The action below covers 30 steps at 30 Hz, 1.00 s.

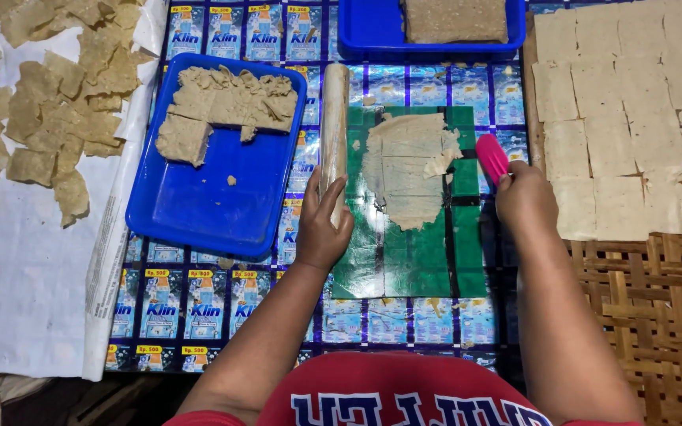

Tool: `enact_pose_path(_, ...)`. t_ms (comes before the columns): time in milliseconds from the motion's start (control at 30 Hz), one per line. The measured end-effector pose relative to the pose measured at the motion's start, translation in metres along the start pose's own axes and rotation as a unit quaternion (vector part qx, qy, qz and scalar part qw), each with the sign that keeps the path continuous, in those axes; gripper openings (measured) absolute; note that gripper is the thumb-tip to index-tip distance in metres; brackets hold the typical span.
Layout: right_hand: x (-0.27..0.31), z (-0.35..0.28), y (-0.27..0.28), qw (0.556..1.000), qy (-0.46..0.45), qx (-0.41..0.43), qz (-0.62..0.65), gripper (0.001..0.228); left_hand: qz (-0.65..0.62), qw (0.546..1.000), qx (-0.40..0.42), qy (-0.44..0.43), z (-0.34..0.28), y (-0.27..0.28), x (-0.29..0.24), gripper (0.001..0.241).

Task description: Rolling out dough into thin sheets and trimming them into squares.

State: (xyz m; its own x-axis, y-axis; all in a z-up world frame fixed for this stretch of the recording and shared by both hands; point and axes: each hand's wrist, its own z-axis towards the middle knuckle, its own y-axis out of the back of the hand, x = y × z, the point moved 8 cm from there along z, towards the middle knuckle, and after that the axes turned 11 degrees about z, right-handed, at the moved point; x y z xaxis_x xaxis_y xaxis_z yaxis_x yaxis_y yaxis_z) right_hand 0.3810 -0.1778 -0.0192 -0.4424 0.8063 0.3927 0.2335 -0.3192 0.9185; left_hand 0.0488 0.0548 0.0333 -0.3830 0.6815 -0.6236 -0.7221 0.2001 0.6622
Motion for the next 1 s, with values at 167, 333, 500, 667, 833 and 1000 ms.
enact_pose_path(167, 0.085, -0.064, 0.026, 0.990, 0.131, -0.057, 0.013, 0.023, 0.001, 1.000, -0.002, 0.001, -0.001, -0.002, 0.002, 0.056)
enact_pose_path(333, 0.110, -0.098, 0.012, 0.979, 0.187, -0.080, 0.026, 0.013, -0.002, 1.000, 0.007, 0.006, 0.000, -0.001, 0.001, 0.056)
enact_pose_path(500, 0.095, -0.061, 0.020, 0.963, 0.114, -0.099, 0.221, 0.020, 0.004, 1.000, 0.002, 0.001, -0.001, -0.002, 0.002, 0.055)
enact_pose_path(667, 0.093, -0.002, -0.010, 0.971, 0.111, -0.017, 0.213, 0.042, 0.004, 1.000, 0.000, -0.002, 0.000, -0.001, 0.000, 0.055)
enact_pose_path(833, 0.090, 0.017, -0.032, 0.972, 0.127, 0.023, 0.197, 0.026, -0.001, 1.000, -0.002, -0.002, 0.001, 0.000, 0.001, 0.055)
enact_pose_path(1000, 0.060, 0.044, -0.040, 0.972, 0.025, -0.007, 0.232, 0.015, 0.009, 1.000, 0.000, 0.001, 0.000, -0.003, 0.003, 0.056)
